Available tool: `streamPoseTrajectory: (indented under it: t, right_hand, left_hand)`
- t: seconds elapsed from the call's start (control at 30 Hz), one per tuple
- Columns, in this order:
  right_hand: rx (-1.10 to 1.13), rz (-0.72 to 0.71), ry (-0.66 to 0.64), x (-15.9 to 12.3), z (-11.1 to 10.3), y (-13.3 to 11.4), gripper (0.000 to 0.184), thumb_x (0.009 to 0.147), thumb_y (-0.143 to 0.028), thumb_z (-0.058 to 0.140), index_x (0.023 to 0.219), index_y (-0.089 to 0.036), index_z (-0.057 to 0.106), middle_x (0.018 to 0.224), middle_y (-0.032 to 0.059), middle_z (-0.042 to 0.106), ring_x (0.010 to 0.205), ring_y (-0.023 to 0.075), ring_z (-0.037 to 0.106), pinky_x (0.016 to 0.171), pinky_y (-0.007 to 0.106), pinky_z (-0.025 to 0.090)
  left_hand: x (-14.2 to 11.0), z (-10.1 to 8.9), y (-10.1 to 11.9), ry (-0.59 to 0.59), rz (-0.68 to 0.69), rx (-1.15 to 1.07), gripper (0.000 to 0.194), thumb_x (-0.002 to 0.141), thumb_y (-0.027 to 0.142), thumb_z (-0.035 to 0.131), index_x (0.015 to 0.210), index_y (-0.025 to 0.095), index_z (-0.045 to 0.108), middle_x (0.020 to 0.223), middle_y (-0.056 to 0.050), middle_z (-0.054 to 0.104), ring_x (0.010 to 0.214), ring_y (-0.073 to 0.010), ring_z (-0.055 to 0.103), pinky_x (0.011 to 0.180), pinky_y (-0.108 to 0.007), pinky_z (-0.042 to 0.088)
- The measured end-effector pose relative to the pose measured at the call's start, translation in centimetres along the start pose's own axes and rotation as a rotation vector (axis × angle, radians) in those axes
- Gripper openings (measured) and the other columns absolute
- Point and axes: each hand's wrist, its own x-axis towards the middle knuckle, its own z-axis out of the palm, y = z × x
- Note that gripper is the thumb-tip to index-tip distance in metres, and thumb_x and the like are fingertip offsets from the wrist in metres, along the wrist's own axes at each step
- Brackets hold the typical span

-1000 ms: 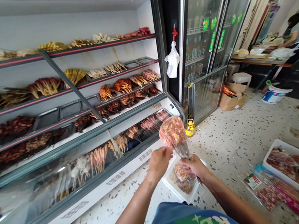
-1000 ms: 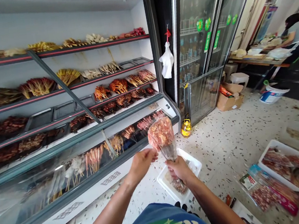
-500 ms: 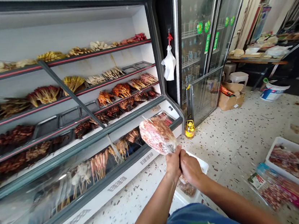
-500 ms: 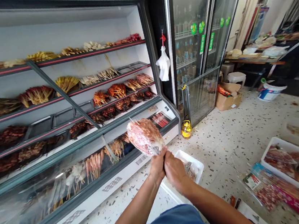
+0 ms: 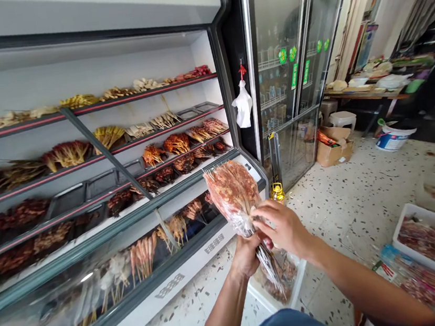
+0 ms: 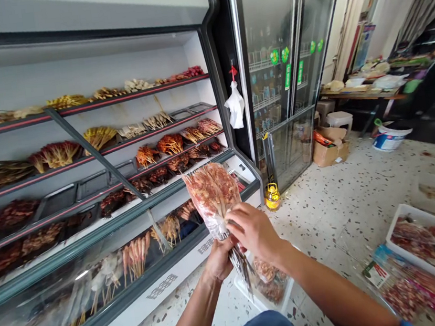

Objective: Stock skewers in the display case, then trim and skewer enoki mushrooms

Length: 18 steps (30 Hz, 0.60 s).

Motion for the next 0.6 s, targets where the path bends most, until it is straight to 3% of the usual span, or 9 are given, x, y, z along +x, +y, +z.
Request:
streamPoseTrajectory:
  t: [0.1, 0.2, 0.27, 0.37, 0.5, 0.6]
  right_hand:
    - [-0.143, 0.036, -0.064, 0.5, 1.0, -0.7, 0.023, 0.08, -0.026, 0.07, 0.1, -0.018, 0.062, 0.099, 0.0061, 0.064, 0.092, 0.0193, 0.061, 0.08, 0.029, 0.049]
    - [-0.292, 0.156, -0.077, 0.3, 1.9, -1.6, 0.039, 0.07, -0.039, 0.078, 0.096, -0.017, 0.059, 0.096, 0.0072, 0.063, 0.09, 0.0232, 0.061, 0.077, 0.032, 0.05]
    - [-0.379, 0.207, -0.091, 0.2, 2.2, -2.0, 0.029, 0.077, -0.039, 0.071, 0.091, -0.016, 0.059, 0.091, 0.0086, 0.064, 0.088, 0.0238, 0.061, 0.076, 0.033, 0.049]
    - [-0.425, 0.173, -0.141, 0.2, 2.2, -2.1, 0.011, 0.089, -0.023, 0.052, 0.088, -0.015, 0.059, 0.088, 0.0095, 0.064, 0.083, 0.0211, 0.062, 0.074, 0.03, 0.047]
    - [-0.327, 0.098, -0.112, 0.6, 2.1, -1.6, 0.011, 0.083, -0.013, 0.048, 0.076, -0.017, 0.056, 0.08, 0.0057, 0.063, 0.073, 0.0158, 0.059, 0.066, 0.025, 0.042]
    - [-0.133, 0.169, -0.082, 1.1, 2.3, -1.3, 0.02, 0.073, -0.013, 0.053, 0.058, -0.02, 0.041, 0.061, -0.001, 0.054, 0.057, 0.0104, 0.05, 0.055, 0.021, 0.035]
  left_hand:
    - [0.2, 0.6, -0.5, 0.054, 0.014, -0.047, 0.031, 0.05, 0.023, 0.085, 0.068, 0.012, 0.062, 0.054, 0.002, 0.058, 0.047, -0.008, 0.051, 0.051, -0.022, 0.044]
    - [0.3, 0.9, -1.0, 0.047, 0.02, -0.044, 0.035, 0.049, 0.027, 0.086, 0.072, 0.013, 0.062, 0.06, 0.0, 0.062, 0.059, -0.0145, 0.06, 0.061, -0.027, 0.051]
    - [0.2, 1.0, -1.3, 0.061, 0.052, -0.023, 0.038, 0.05, 0.032, 0.086, 0.075, 0.014, 0.063, 0.066, -0.002, 0.065, 0.07, -0.0191, 0.064, 0.067, -0.03, 0.052]
    - [0.0, 1.0, -1.4, 0.095, 0.099, -0.007, 0.04, 0.05, 0.034, 0.085, 0.076, 0.014, 0.063, 0.071, -0.003, 0.067, 0.076, -0.0209, 0.065, 0.07, -0.031, 0.052]
    - [-0.1, 1.1, -1.2, 0.13, 0.091, -0.037, 0.034, 0.051, 0.029, 0.081, 0.075, 0.014, 0.062, 0.064, 0.0, 0.064, 0.061, -0.0145, 0.06, 0.061, -0.026, 0.049]
    - [-0.2, 0.9, -1.3, 0.155, 0.073, -0.077, 0.025, 0.052, 0.024, 0.078, 0.063, 0.014, 0.058, 0.049, 0.004, 0.055, 0.044, -0.0073, 0.047, 0.048, -0.021, 0.04]
